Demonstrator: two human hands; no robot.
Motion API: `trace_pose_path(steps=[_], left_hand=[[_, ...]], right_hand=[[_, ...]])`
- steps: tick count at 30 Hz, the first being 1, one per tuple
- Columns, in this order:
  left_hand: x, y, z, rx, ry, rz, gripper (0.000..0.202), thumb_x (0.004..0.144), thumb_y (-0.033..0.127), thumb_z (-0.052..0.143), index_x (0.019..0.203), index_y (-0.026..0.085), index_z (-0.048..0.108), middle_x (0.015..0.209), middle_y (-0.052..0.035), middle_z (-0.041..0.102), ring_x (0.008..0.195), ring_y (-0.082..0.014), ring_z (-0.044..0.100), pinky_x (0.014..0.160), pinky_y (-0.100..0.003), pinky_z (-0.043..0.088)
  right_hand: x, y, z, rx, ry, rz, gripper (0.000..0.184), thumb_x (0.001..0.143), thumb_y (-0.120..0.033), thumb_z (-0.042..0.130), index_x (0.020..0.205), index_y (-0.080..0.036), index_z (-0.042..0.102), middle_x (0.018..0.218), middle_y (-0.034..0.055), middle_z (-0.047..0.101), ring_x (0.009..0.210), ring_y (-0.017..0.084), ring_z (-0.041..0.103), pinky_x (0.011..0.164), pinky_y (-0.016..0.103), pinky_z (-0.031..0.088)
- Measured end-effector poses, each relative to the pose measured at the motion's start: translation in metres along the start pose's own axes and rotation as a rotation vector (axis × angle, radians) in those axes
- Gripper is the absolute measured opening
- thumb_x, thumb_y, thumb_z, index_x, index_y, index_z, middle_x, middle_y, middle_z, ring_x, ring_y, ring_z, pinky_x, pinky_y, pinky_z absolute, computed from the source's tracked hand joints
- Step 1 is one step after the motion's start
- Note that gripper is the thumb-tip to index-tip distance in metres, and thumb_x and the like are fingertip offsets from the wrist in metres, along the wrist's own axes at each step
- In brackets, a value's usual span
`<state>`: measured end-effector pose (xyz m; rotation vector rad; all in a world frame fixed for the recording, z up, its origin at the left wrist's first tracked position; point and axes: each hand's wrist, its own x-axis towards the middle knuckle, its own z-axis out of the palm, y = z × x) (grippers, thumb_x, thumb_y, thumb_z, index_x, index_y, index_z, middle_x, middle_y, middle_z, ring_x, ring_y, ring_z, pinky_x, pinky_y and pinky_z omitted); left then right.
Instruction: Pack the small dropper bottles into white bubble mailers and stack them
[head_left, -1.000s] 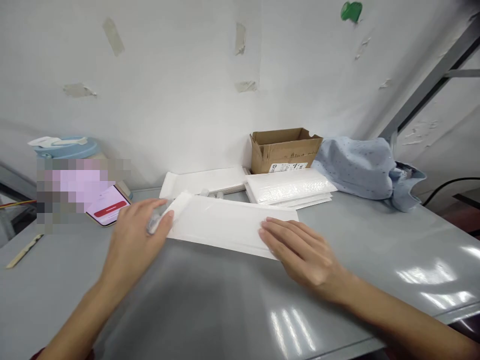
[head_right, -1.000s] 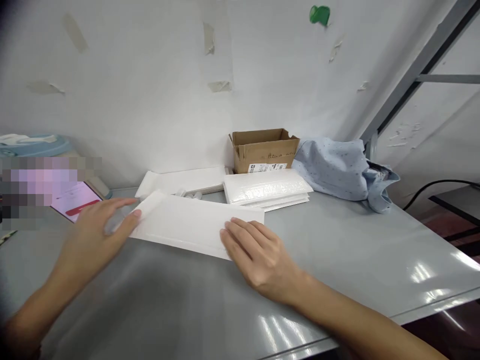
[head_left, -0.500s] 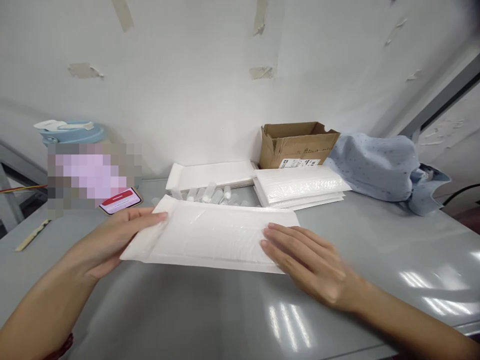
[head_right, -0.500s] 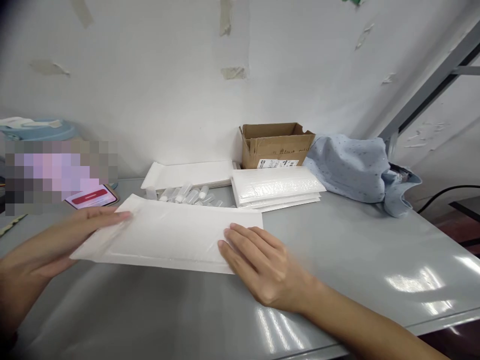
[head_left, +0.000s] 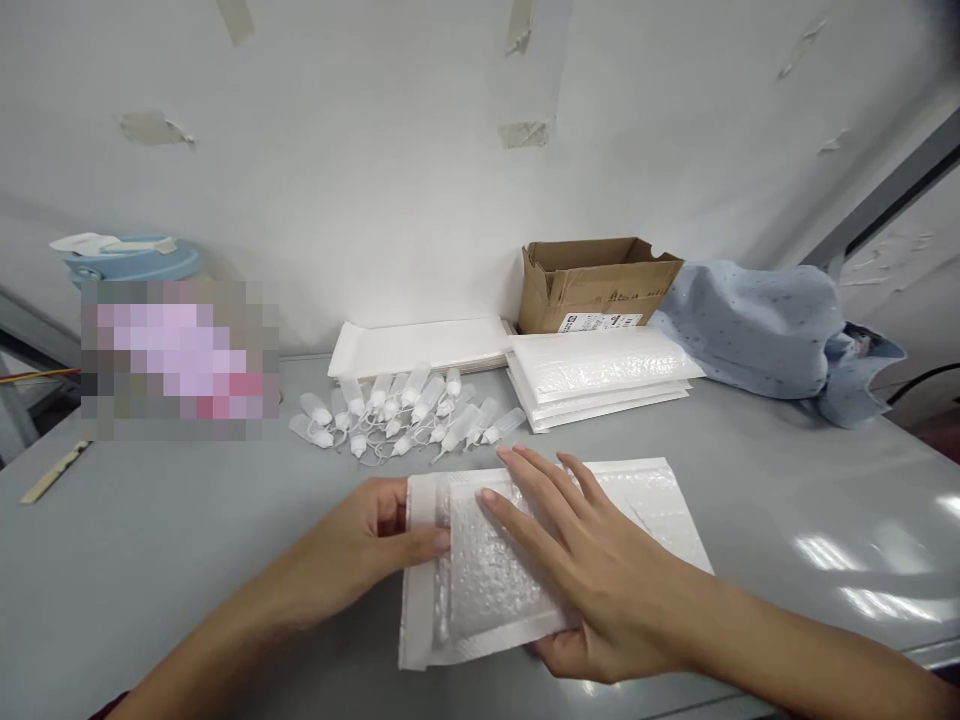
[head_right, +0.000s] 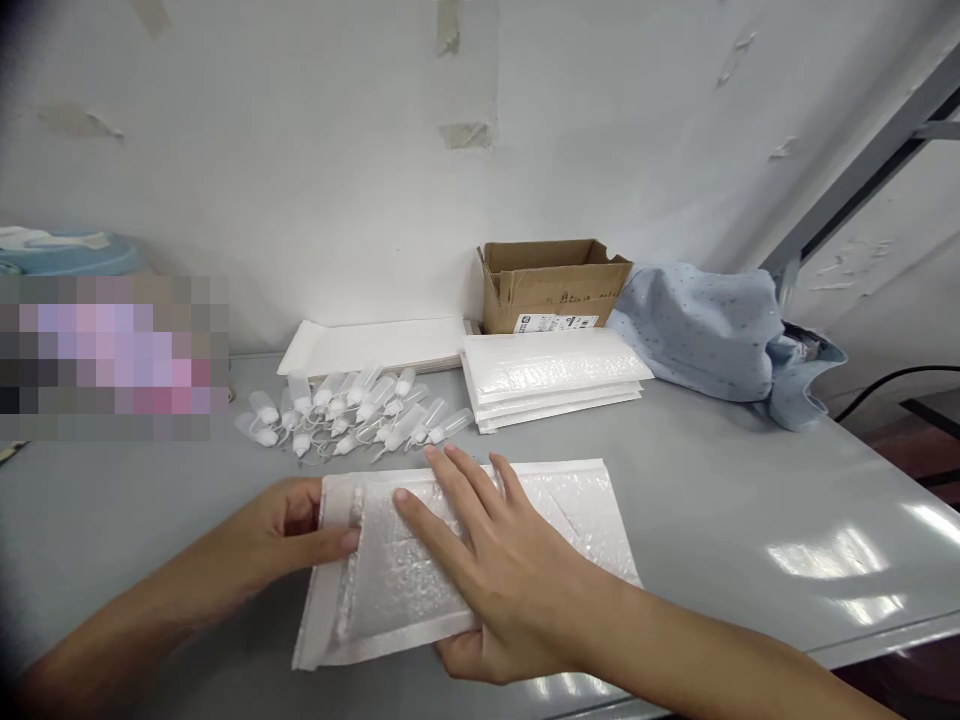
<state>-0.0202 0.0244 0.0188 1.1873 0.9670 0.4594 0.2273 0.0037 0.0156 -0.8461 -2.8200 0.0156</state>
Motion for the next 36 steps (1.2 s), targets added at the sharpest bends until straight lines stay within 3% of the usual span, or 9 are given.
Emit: trace_pose_path(steps=[5,9,12,15,20,25,29,33,36], left_hand=[[0.008,-0.008,0.022,0.041,0.018,-0.016,0.024,0.074,0.034,0.067,0.094,0.021,0.066,0.085,-0.0008,0.069,0.08,-0.0204,0.063,0.071,-0.029,0.049],[0.011,-0.013,0.027,0.111,0.104,-0.068,0.015,0.073,0.031,0.066,0.082,0.019,0.064,0.078,0.0012,0.066,0.069,-0.0159,0.058,0.06,-0.024,0.044],[0.012,-0.015,0.026,0.158,0.183,-0.059,0.02,0.074,0.037,0.065,0.074,0.018,0.058,0.068,0.0021,0.061,0.061,-0.0141,0.055,0.053,-0.022,0.041],[0.012,-0.016,0.019,0.276,0.304,0.027,0.028,0.081,0.048,0.056,0.078,0.02,0.056,0.064,0.0021,0.06,0.057,-0.014,0.055,0.051,-0.023,0.041],[0.019,-0.02,0.0,0.759,0.68,0.259,0.03,0.085,0.044,0.048,0.098,0.02,0.06,0.066,0.0012,0.062,0.055,-0.0148,0.053,0.056,-0.027,0.043],[0.03,-0.026,-0.008,0.983,0.662,0.34,0.029,0.086,0.037,0.049,0.102,0.019,0.065,0.063,0.0015,0.061,0.055,-0.0151,0.054,0.056,-0.026,0.042],[0.029,-0.023,-0.003,0.978,0.717,0.385,0.025,0.09,0.032,0.043,0.088,0.019,0.065,0.065,0.0011,0.061,0.055,-0.013,0.051,0.056,-0.025,0.04],[0.015,-0.011,-0.001,0.905,0.877,0.466,0.022,0.091,0.031,0.044,0.085,0.019,0.061,0.062,0.0029,0.057,0.051,-0.0107,0.046,0.049,-0.022,0.037],[0.003,-0.003,-0.004,0.895,0.877,0.574,0.016,0.09,0.027,0.048,0.084,0.02,0.061,0.065,0.0033,0.057,0.054,-0.0097,0.047,0.046,-0.019,0.035]], right_hand=[[0.0,0.0,0.002,0.065,0.018,0.012,0.083,0.069,-0.037,0.059,0.141,-0.007,0.028,0.129,0.0274,0.044,0.119,0.042,0.039,0.093,0.062,0.032],[0.001,0.001,0.002,0.114,0.02,0.016,0.08,0.068,-0.029,0.06,0.139,-0.007,0.03,0.123,0.0233,0.047,0.109,0.037,0.045,0.089,0.054,0.037],[0.001,0.003,0.0,0.141,0.035,0.016,0.074,0.069,-0.024,0.058,0.137,-0.007,0.033,0.117,0.0197,0.051,0.103,0.033,0.047,0.086,0.049,0.041],[0.0,0.006,-0.001,0.146,0.073,0.054,0.067,0.072,-0.022,0.057,0.134,-0.008,0.036,0.113,0.0169,0.054,0.1,0.03,0.049,0.083,0.045,0.044],[0.0,0.014,0.0,0.176,0.058,0.148,0.06,0.071,-0.016,0.057,0.129,-0.011,0.042,0.115,0.0137,0.055,0.099,0.027,0.051,0.082,0.04,0.047],[0.0,0.021,-0.002,0.168,0.015,0.125,0.061,0.073,-0.017,0.06,0.131,-0.012,0.041,0.118,0.0136,0.054,0.105,0.027,0.05,0.087,0.042,0.046],[0.0,0.023,-0.006,0.181,-0.03,0.15,0.061,0.075,-0.019,0.061,0.132,-0.014,0.04,0.12,0.0132,0.053,0.107,0.027,0.051,0.09,0.042,0.045],[0.001,0.025,-0.009,0.204,-0.077,0.18,0.062,0.076,-0.022,0.06,0.134,-0.014,0.038,0.121,0.0141,0.053,0.107,0.028,0.052,0.09,0.043,0.046],[0.001,0.025,-0.01,0.204,-0.086,0.192,0.062,0.077,-0.022,0.059,0.134,-0.014,0.038,0.121,0.014,0.053,0.107,0.028,0.052,0.091,0.043,0.045]])
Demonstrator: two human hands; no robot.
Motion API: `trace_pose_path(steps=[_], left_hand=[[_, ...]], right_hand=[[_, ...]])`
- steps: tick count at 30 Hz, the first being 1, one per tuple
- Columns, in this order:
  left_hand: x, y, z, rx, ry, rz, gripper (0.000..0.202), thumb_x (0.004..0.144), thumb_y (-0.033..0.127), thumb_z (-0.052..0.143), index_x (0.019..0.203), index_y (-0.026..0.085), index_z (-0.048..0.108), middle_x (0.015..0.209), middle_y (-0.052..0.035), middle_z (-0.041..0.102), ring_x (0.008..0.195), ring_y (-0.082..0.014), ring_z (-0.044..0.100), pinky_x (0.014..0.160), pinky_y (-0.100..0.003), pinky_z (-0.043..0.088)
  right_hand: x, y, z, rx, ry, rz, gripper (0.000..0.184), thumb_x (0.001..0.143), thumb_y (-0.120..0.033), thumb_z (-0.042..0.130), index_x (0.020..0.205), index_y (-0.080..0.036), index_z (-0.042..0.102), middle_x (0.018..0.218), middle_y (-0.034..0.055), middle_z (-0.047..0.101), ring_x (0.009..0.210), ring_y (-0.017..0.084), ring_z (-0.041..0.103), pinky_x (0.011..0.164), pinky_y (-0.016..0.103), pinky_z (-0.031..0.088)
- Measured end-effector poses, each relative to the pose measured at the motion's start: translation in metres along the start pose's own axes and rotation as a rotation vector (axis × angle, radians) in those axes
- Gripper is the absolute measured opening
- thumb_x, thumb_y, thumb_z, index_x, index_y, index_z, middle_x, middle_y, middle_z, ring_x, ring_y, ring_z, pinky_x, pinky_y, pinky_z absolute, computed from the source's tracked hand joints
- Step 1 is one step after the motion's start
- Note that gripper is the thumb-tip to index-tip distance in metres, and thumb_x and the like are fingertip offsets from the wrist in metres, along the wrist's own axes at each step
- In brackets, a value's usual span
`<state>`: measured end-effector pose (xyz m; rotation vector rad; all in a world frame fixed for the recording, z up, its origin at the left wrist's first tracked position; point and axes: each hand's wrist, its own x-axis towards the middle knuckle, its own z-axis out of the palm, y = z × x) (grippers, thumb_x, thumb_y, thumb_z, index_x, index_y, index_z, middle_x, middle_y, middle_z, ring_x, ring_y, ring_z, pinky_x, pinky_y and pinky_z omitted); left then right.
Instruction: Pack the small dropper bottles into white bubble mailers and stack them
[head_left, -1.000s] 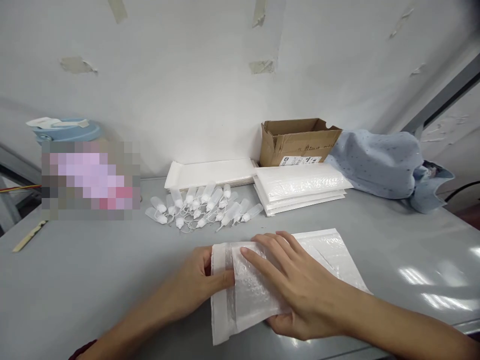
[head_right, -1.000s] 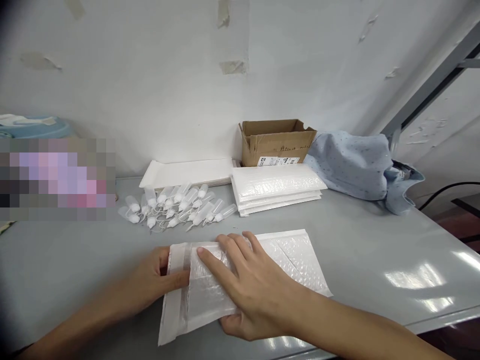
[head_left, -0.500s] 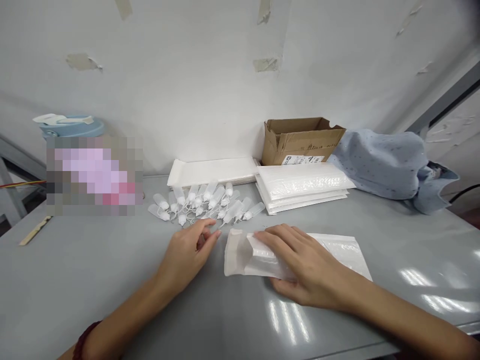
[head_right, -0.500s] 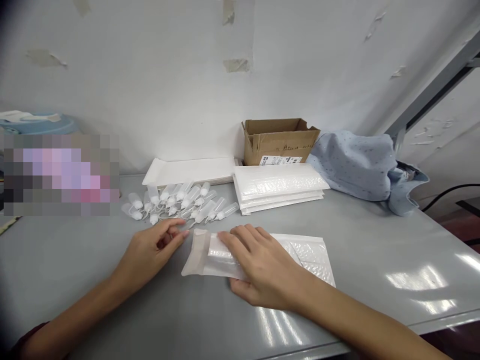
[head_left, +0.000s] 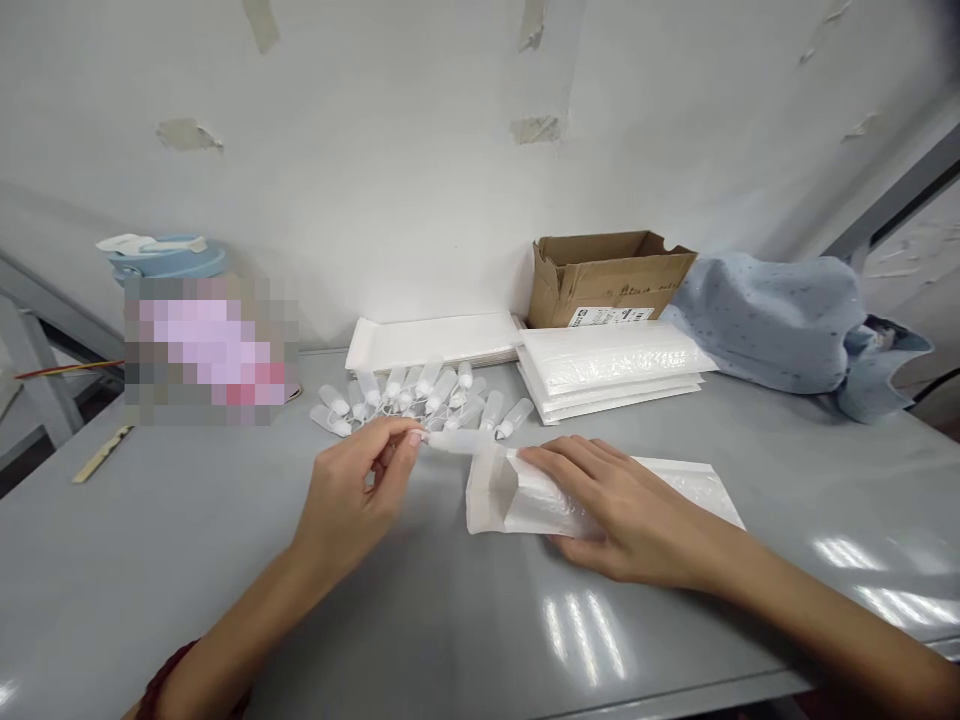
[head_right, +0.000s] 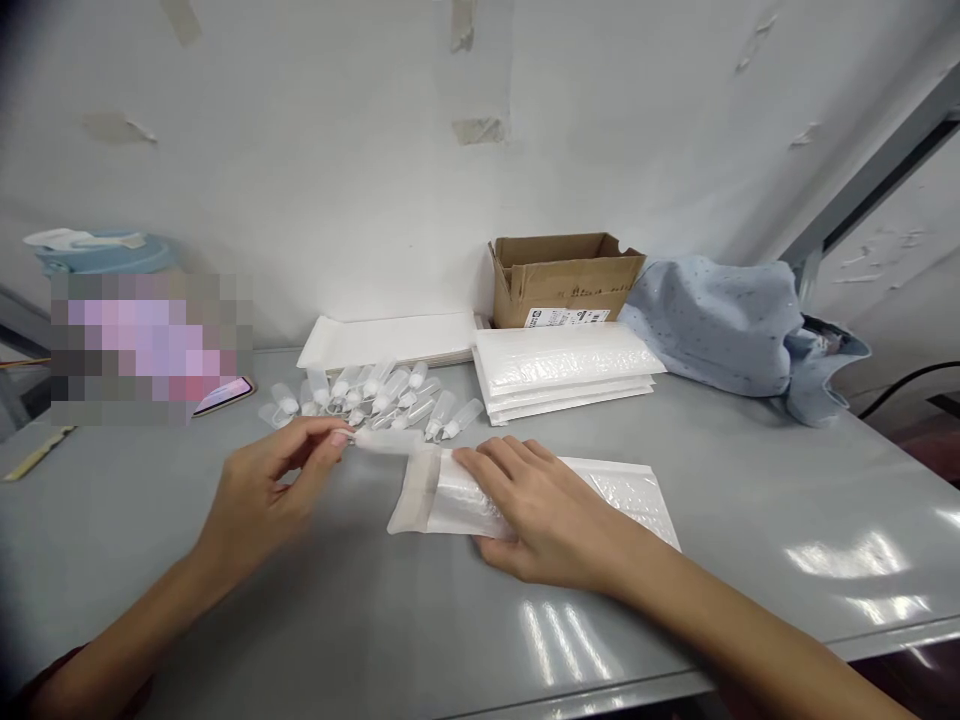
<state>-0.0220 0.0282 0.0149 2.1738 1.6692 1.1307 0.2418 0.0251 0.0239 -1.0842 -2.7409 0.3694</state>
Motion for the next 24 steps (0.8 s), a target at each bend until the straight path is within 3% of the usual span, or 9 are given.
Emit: trace_pose_path(steps=[5,13,24], left_hand=[[-0.001,0.001,-0.011,-0.003,-0.077,0.205,0.012,0.089,0.02,0.049,0.084,0.019,0.06,0.058,0.0053,0.048,0.05,-0.0081,0.042,0.045,-0.017,0.035],[-0.016,0.006,0.004,-0.014,-0.213,0.32,0.012,0.089,0.014,0.047,0.085,0.018,0.057,0.062,0.0052,0.05,0.049,-0.0067,0.042,0.049,-0.017,0.036],[-0.013,0.012,0.001,0.037,-0.104,0.306,0.016,0.087,0.017,0.05,0.072,0.017,0.057,0.053,0.0069,0.047,0.043,-0.0057,0.039,0.046,-0.018,0.032]], right_hand=[[0.0,0.001,0.0,0.006,-0.006,0.025,0.063,0.076,-0.022,0.059,0.135,-0.013,0.038,0.121,0.0137,0.052,0.108,0.027,0.051,0.091,0.042,0.044],[0.0,-0.004,0.006,0.035,-0.022,-0.003,0.067,0.07,-0.021,0.063,0.132,-0.012,0.039,0.117,0.0134,0.053,0.105,0.028,0.05,0.089,0.042,0.044],[0.0,-0.011,0.008,0.045,-0.033,-0.006,0.065,0.071,-0.022,0.064,0.13,-0.01,0.04,0.119,0.0151,0.052,0.105,0.029,0.05,0.089,0.044,0.043]])
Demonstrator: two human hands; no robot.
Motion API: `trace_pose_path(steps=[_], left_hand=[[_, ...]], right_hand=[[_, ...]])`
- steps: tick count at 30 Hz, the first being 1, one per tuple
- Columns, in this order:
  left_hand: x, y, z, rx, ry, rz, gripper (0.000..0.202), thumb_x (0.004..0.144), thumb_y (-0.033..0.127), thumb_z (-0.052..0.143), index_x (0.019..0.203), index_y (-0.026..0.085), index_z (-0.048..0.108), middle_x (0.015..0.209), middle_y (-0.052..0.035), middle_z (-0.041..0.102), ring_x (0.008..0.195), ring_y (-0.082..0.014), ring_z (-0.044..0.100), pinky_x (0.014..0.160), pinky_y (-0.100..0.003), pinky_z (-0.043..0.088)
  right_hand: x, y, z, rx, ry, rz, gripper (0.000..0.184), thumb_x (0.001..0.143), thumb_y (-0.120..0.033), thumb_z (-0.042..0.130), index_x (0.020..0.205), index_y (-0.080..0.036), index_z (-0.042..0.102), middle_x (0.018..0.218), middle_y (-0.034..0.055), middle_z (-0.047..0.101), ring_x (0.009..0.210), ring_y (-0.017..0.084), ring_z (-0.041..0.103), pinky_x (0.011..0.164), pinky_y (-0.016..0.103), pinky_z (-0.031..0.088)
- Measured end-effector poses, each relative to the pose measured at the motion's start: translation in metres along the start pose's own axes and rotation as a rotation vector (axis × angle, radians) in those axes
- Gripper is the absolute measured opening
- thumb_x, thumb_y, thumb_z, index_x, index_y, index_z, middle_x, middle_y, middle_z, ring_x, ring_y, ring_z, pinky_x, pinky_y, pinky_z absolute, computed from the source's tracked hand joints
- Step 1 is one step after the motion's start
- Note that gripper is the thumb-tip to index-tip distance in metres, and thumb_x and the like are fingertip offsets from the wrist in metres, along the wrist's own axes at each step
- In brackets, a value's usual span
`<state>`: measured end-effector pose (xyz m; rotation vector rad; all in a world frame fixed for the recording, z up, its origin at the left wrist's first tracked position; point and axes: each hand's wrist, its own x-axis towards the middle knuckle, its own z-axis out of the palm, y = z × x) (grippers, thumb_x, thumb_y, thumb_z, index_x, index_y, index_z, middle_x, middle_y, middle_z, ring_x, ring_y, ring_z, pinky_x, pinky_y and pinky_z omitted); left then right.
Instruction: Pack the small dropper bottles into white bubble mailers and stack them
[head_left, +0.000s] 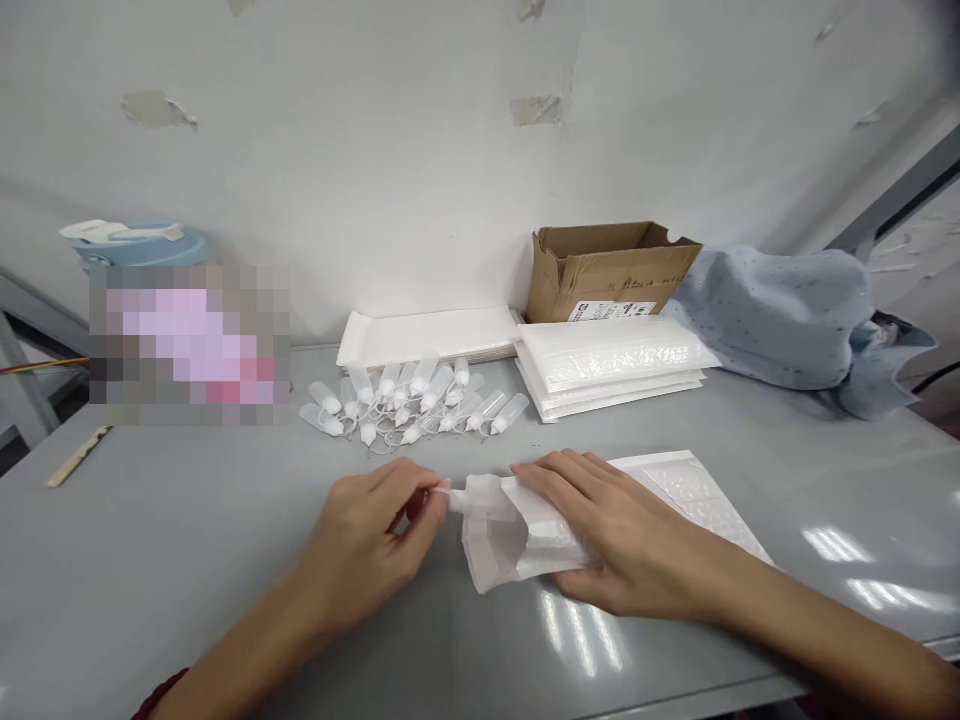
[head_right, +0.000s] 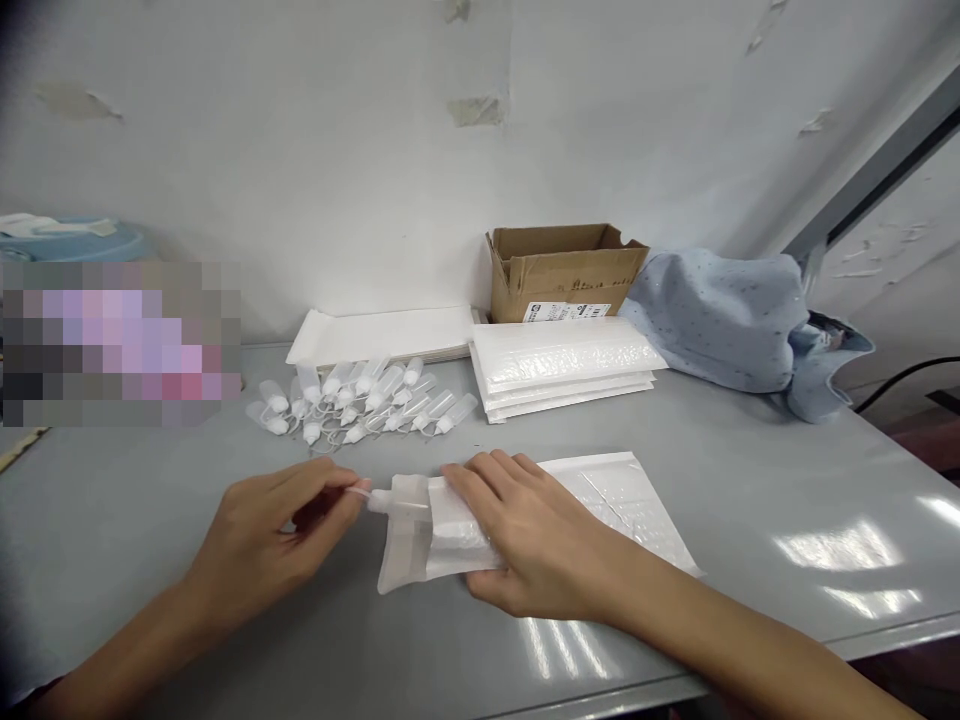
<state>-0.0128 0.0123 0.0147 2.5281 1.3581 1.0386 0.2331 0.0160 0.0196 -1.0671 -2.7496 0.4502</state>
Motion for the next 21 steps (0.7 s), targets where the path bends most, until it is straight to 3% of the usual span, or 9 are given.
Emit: trace_pose_path(steps=[4,8,17,19,21], left_hand=[[-0.007,0.014,0.011,-0.108,-0.091,0.034,0.016,0.087,0.015,0.048,0.076,0.017,0.058,0.056,0.0056,0.05,0.044,-0.0061,0.042,0.046,-0.018,0.033],[-0.012,0.026,0.019,-0.278,-0.273,-0.003,0.011,0.085,0.013,0.049,0.079,0.018,0.057,0.061,0.005,0.054,0.049,-0.0067,0.044,0.048,-0.018,0.033],[-0.008,0.033,0.009,-0.421,-0.64,-0.063,0.018,0.085,0.007,0.044,0.075,0.019,0.051,0.069,0.0048,0.058,0.06,-0.0092,0.046,0.058,-0.02,0.037],[-0.005,0.033,0.004,-0.458,-0.667,-0.054,0.021,0.084,0.006,0.042,0.074,0.02,0.054,0.067,0.005,0.059,0.059,-0.0097,0.048,0.058,-0.02,0.039],[-0.001,0.029,-0.001,-0.506,-0.619,-0.073,0.025,0.084,0.007,0.042,0.076,0.022,0.06,0.064,0.0057,0.06,0.056,-0.0094,0.05,0.055,-0.019,0.04]], right_hand=[[0.001,-0.003,0.002,0.027,0.01,0.014,0.062,0.073,-0.021,0.063,0.129,-0.007,0.041,0.117,0.0163,0.053,0.104,0.03,0.05,0.087,0.044,0.044],[0.002,-0.009,0.005,0.071,0.018,-0.003,0.062,0.072,-0.018,0.061,0.129,-0.005,0.041,0.114,0.0164,0.054,0.102,0.029,0.05,0.086,0.043,0.044],[0.0,-0.015,0.012,0.091,0.022,-0.079,0.066,0.07,-0.019,0.06,0.13,-0.002,0.041,0.115,0.0179,0.055,0.101,0.031,0.049,0.086,0.047,0.043],[0.0,-0.016,0.011,0.094,0.019,-0.079,0.067,0.07,-0.019,0.061,0.13,-0.002,0.04,0.115,0.0182,0.055,0.102,0.032,0.049,0.087,0.047,0.042],[0.0,-0.017,0.01,0.094,0.017,-0.068,0.066,0.069,-0.019,0.06,0.13,-0.001,0.041,0.115,0.0188,0.055,0.101,0.032,0.05,0.087,0.048,0.043]])
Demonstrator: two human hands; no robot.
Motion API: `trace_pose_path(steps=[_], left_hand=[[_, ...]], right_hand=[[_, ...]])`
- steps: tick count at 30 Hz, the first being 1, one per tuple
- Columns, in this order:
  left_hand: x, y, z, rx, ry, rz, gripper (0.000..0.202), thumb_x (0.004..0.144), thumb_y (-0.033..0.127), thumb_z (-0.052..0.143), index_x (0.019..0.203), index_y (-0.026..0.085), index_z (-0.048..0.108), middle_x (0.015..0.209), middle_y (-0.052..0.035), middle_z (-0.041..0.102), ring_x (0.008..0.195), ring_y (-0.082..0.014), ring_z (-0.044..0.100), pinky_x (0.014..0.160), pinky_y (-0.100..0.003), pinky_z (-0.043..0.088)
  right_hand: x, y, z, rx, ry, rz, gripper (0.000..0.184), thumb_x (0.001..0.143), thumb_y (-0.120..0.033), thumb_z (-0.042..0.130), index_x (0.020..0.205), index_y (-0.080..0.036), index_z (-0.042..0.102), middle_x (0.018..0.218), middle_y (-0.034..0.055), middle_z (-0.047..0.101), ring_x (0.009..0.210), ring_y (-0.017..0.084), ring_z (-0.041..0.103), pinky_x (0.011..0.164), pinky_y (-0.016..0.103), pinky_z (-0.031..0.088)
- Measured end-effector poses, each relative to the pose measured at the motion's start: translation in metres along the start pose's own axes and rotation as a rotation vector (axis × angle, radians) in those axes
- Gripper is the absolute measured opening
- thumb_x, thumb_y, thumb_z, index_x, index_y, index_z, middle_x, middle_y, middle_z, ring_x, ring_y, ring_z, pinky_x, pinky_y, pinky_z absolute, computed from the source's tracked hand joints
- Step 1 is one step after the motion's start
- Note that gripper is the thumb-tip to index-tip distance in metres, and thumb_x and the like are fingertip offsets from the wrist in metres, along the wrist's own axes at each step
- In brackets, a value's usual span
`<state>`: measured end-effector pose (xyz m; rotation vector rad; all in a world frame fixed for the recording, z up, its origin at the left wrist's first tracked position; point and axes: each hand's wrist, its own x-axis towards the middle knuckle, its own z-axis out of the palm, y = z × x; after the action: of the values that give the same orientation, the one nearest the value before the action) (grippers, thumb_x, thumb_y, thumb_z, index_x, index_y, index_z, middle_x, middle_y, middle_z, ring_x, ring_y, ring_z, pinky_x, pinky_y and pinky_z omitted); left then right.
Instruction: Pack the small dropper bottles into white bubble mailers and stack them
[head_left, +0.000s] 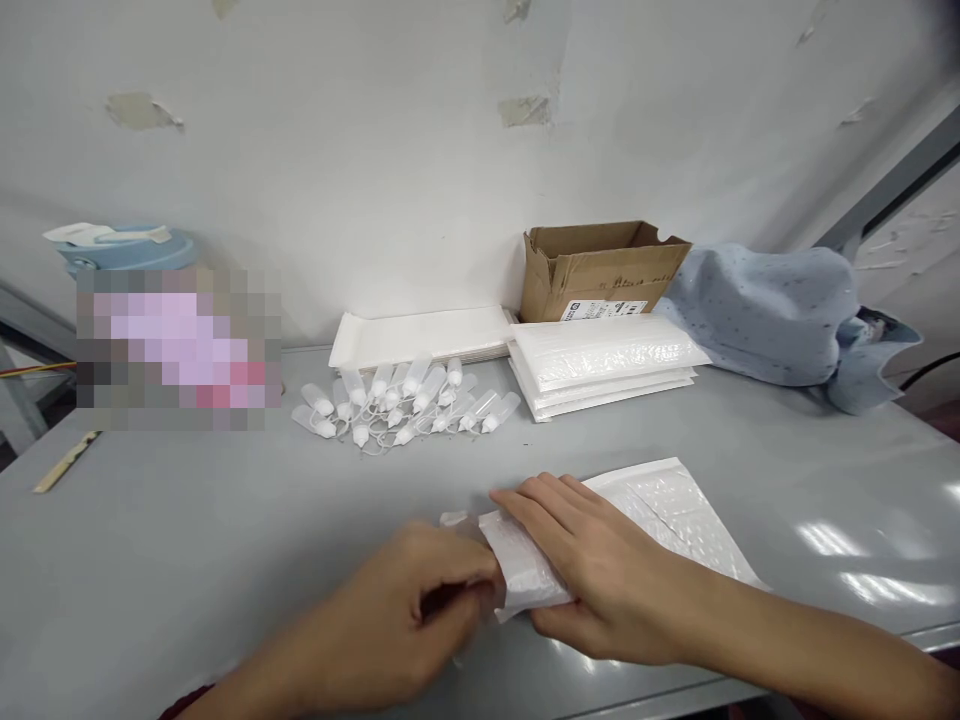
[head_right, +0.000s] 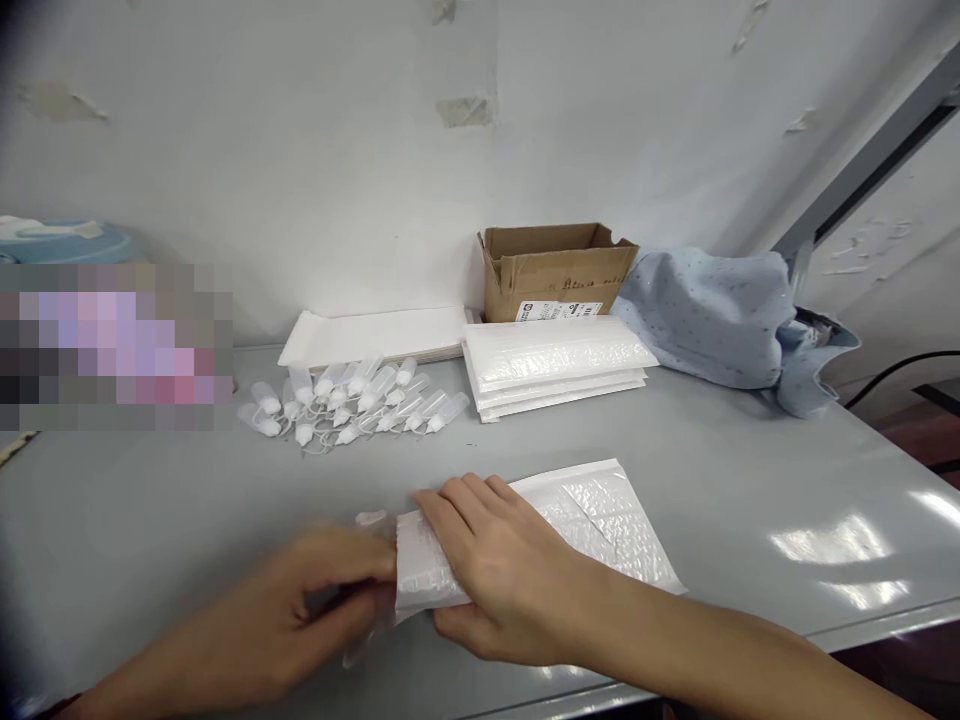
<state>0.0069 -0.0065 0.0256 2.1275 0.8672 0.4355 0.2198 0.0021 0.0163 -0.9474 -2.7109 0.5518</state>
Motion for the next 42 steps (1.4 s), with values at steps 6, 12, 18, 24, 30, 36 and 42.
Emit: trace_pose_path(steps=[6,12,18,24,30,36,42], left_hand=[[0.011,-0.027,-0.008,0.218,0.512,-0.056,0.022,0.09,0.015,0.042,0.094,0.019,0.064,0.094,-0.0026,0.069,0.061,-0.0105,0.057,0.053,-0.021,0.046],[0.03,-0.053,0.004,0.717,0.523,0.044,0.03,0.092,0.011,0.041,0.114,0.015,0.06,0.135,-0.0147,0.048,0.108,-0.0274,0.047,0.091,-0.046,0.043],[0.035,-0.058,0.006,0.856,0.404,0.017,0.032,0.094,0.017,0.04,0.121,0.018,0.057,0.136,-0.0124,0.05,0.119,-0.0346,0.04,0.091,-0.054,0.04],[0.034,-0.061,0.007,0.778,0.414,0.143,0.031,0.091,0.012,0.043,0.119,0.014,0.056,0.127,-0.0116,0.057,0.117,-0.0299,0.043,0.094,-0.049,0.041],[0.032,-0.049,-0.002,0.5,0.54,0.166,0.025,0.092,0.013,0.042,0.11,0.017,0.059,0.11,-0.0094,0.062,0.105,-0.0216,0.053,0.088,-0.039,0.047],[0.018,-0.035,-0.02,0.224,0.754,0.033,0.009,0.086,0.015,0.056,0.088,0.02,0.062,0.092,-0.0016,0.063,0.076,-0.0121,0.058,0.066,-0.025,0.048],[0.0,-0.022,-0.026,0.148,0.872,0.082,0.014,0.082,0.008,0.059,0.082,0.022,0.062,0.084,0.0012,0.061,0.078,-0.0127,0.059,0.064,-0.024,0.048]], right_hand=[[-0.001,-0.003,-0.002,-0.006,-0.017,0.046,0.058,0.071,-0.017,0.058,0.125,-0.004,0.045,0.11,0.0169,0.055,0.099,0.031,0.05,0.083,0.046,0.044],[-0.002,-0.002,-0.002,-0.017,-0.026,0.04,0.054,0.072,-0.019,0.059,0.123,-0.004,0.047,0.107,0.0158,0.055,0.096,0.029,0.049,0.082,0.045,0.043],[-0.002,-0.002,-0.002,-0.03,-0.031,0.035,0.049,0.073,-0.02,0.059,0.118,-0.006,0.049,0.105,0.0149,0.056,0.094,0.029,0.049,0.081,0.044,0.043],[0.0,-0.002,-0.003,-0.023,-0.029,0.039,0.042,0.073,-0.019,0.058,0.113,-0.008,0.051,0.104,0.0141,0.056,0.093,0.028,0.05,0.081,0.043,0.043],[0.0,0.0,-0.002,-0.005,-0.02,0.045,0.049,0.071,-0.018,0.058,0.118,-0.007,0.049,0.105,0.0144,0.055,0.094,0.028,0.05,0.081,0.043,0.043],[-0.003,0.004,-0.005,0.01,0.012,0.105,0.057,0.07,-0.016,0.055,0.125,-0.007,0.045,0.108,0.0152,0.055,0.097,0.03,0.049,0.082,0.046,0.044],[-0.003,0.01,-0.007,-0.001,0.067,0.181,0.055,0.071,-0.02,0.054,0.124,-0.007,0.045,0.11,0.016,0.054,0.097,0.03,0.051,0.082,0.047,0.045]])
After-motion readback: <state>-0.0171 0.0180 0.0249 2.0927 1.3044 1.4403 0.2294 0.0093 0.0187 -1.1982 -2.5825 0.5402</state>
